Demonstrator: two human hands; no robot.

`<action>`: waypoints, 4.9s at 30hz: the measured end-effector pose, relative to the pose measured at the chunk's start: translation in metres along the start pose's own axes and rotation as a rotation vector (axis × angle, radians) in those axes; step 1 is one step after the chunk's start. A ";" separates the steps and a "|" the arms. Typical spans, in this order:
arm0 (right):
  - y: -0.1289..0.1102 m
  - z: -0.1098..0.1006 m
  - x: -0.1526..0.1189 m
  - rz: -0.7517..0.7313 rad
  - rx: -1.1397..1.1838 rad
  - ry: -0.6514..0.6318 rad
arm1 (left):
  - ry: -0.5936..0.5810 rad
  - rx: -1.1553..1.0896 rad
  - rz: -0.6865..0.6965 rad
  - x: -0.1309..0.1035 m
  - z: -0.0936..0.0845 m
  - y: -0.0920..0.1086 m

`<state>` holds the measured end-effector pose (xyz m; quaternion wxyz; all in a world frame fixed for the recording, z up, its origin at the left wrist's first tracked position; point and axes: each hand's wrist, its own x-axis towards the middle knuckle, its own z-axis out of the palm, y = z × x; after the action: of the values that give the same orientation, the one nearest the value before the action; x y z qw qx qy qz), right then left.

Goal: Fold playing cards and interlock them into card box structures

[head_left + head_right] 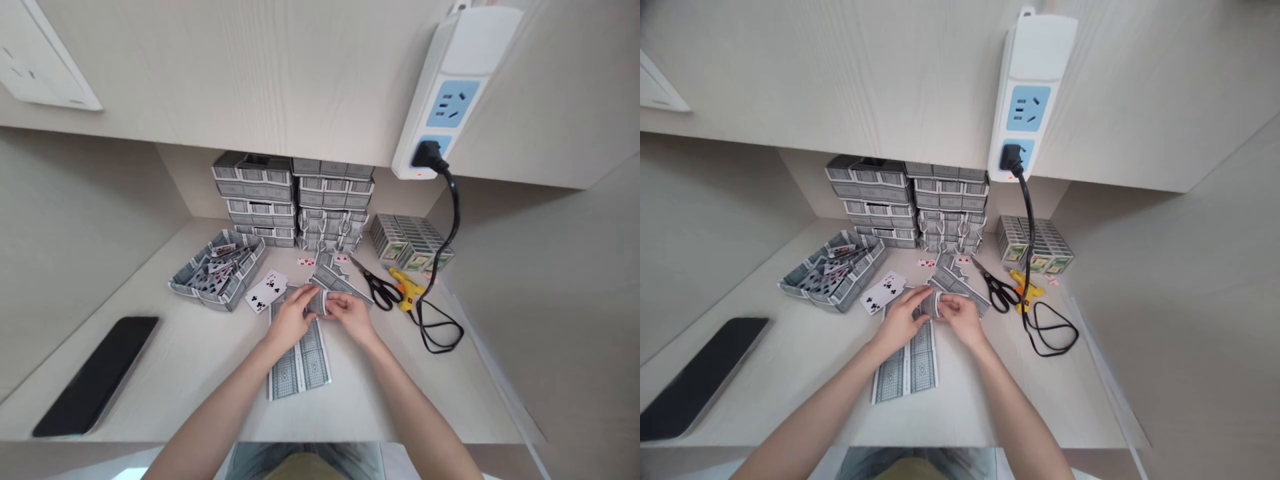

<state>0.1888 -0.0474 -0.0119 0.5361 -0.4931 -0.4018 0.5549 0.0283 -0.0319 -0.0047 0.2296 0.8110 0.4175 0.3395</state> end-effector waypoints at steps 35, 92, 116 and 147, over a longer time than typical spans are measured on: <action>0.008 0.009 -0.007 -0.114 -0.074 -0.080 | 0.118 -0.009 -0.018 0.000 0.002 -0.002; 0.009 -0.010 0.009 0.018 -0.208 0.195 | 0.026 0.533 -0.388 0.006 -0.043 -0.036; -0.004 0.010 -0.006 -0.178 -0.174 0.026 | 0.085 0.074 0.059 -0.002 -0.011 0.025; -0.006 0.008 -0.005 -0.100 -0.027 0.065 | -0.031 -0.885 -0.544 0.008 -0.004 0.009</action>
<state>0.1816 -0.0512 -0.0037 0.5692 -0.4972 -0.4160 0.5057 0.0340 -0.0300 0.0067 0.6367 0.5033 0.4260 0.3997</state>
